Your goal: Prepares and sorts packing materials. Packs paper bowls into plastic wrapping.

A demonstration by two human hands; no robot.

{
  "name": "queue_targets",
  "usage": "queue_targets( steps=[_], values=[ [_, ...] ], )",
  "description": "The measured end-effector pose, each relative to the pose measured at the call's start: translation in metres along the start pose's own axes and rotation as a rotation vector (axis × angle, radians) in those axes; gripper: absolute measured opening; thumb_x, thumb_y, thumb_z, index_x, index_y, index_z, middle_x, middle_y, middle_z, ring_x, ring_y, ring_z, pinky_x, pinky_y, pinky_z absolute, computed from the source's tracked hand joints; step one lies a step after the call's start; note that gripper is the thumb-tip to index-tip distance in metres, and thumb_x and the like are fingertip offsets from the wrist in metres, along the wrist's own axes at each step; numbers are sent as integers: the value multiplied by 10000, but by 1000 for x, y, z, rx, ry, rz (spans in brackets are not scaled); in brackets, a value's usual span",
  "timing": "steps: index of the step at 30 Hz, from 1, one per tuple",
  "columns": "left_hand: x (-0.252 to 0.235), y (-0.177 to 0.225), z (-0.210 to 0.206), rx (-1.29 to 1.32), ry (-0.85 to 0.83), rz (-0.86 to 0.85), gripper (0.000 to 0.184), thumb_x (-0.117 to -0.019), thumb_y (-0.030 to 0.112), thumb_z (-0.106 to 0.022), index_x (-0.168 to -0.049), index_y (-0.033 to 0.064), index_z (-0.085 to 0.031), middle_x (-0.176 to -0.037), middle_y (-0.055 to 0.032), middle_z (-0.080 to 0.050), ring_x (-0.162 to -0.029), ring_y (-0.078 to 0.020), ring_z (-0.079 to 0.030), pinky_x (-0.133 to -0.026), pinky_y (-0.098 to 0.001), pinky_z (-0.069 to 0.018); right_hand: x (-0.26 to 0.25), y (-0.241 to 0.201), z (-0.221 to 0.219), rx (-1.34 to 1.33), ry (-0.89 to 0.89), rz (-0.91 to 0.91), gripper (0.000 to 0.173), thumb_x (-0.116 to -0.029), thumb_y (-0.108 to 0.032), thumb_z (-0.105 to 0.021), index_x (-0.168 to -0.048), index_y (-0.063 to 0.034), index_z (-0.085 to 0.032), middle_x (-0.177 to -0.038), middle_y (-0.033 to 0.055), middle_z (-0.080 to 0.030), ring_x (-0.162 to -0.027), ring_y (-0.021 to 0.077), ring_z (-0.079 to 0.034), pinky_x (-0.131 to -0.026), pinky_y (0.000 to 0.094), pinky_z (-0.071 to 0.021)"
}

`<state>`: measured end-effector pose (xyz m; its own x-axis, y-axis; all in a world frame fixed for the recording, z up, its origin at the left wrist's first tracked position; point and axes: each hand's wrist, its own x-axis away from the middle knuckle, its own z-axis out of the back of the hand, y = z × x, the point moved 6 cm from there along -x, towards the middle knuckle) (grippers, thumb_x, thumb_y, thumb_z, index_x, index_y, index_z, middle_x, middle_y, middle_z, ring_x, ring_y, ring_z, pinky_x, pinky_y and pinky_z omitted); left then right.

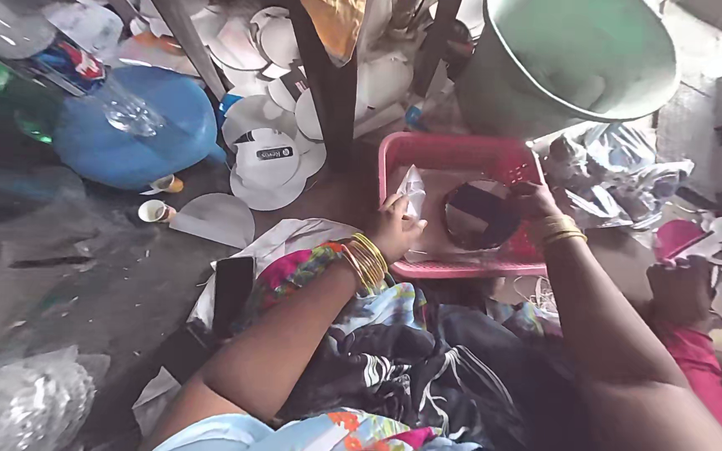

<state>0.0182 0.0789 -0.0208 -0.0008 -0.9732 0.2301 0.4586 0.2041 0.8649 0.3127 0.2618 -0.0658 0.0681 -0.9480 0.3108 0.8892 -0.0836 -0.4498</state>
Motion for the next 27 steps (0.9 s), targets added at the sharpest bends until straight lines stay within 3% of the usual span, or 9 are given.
queue_targets(
  steps=[4, 9, 10, 12, 15, 18, 22, 24, 27],
  values=[
    [-6, -2, -1, 13, -15, -10, 570, -992, 203, -686, -1445, -84, -492, -1463, -233, -521, -1174, -288, -639, -1024, -415, -513, 7, -4, 3, 6, 4, 127, 245, -1027, -100, -600, -1201, 56, -674, -1163, 311, -666, -1095, 468, -633, -955, 686, -436],
    [-11, -6, -7, -9, -79, 35, 549, -1000, 222, -680, -1423, -81, -507, -1438, -233, -533, -1161, -298, -642, -1030, -436, -506, -6, 22, -45, -87, -114, -60, 498, -1036, -198, -610, -1475, 0, -484, -1355, 328, -582, -1256, 480, -570, -1049, 664, -420],
    [-12, -9, -8, -2, -100, 59, 545, -1004, 231, -675, -1415, -86, -508, -1441, -239, -525, -1166, -299, -640, -1034, -430, -505, 5, 10, -47, -155, -165, -132, 506, -1032, -168, -616, -1485, -6, -461, -1375, 301, -572, -1260, 415, -572, -1068, 592, -428],
    [-14, -16, -9, 33, -118, 91, 561, -1007, 250, -671, -1421, -88, -501, -1451, -247, -516, -1191, -307, -630, -1051, -438, -496, 27, -12, -43, -285, -255, -279, 447, -1030, -129, -615, -1439, -5, -485, -1362, 228, -575, -1212, 295, -571, -1054, 475, -431],
    [-21, -25, -10, 155, -59, 89, 578, -997, 249, -687, -1431, -81, -495, -1414, -260, -539, -1149, -321, -650, -1032, -459, -514, 15, 17, -52, -441, -195, -100, 365, -994, -124, -656, -1317, 30, -585, -1161, 181, -669, -1004, 211, -647, -898, 415, -542],
    [-25, -31, -11, 236, -34, 76, 574, -1004, 289, -676, -1417, -71, -507, -1424, -256, -531, -1181, -328, -633, -1049, -471, -501, 34, 11, -30, -500, -171, -115, 263, -975, -56, -650, -1221, 30, -618, -989, 116, -654, -841, 147, -604, -786, 362, -526],
    [-9, -19, -23, 472, -116, 130, 499, -1087, 235, -514, -1466, -80, -435, -1416, -273, -542, -1259, -303, -585, -1074, -416, -476, 88, -3, 10, -718, -61, -9, 225, -950, 2, -613, -1172, 19, -647, -936, 81, -686, -792, 119, -644, -751, 328, -560],
    [16, 4, -32, 652, -198, 177, 504, -1123, 292, -403, -1511, -29, -393, -1501, -250, -476, -1315, -303, -553, -1069, -434, -479, 120, -13, 16, -819, -29, 74, 244, -935, 17, -604, -1179, 6, -613, -913, 49, -695, -775, 90, -664, -727, 292, -575],
    [45, 20, -57, 860, -205, 151, 543, -1129, 401, -297, -1477, 10, -442, -1335, -179, -601, -1094, -213, -665, -906, -378, -571, 171, -31, 1, -853, -22, 191, 241, -967, 7, -567, -1207, 4, -574, -951, 1, -680, -826, 18, -661, -768, 219, -570]
  ],
)
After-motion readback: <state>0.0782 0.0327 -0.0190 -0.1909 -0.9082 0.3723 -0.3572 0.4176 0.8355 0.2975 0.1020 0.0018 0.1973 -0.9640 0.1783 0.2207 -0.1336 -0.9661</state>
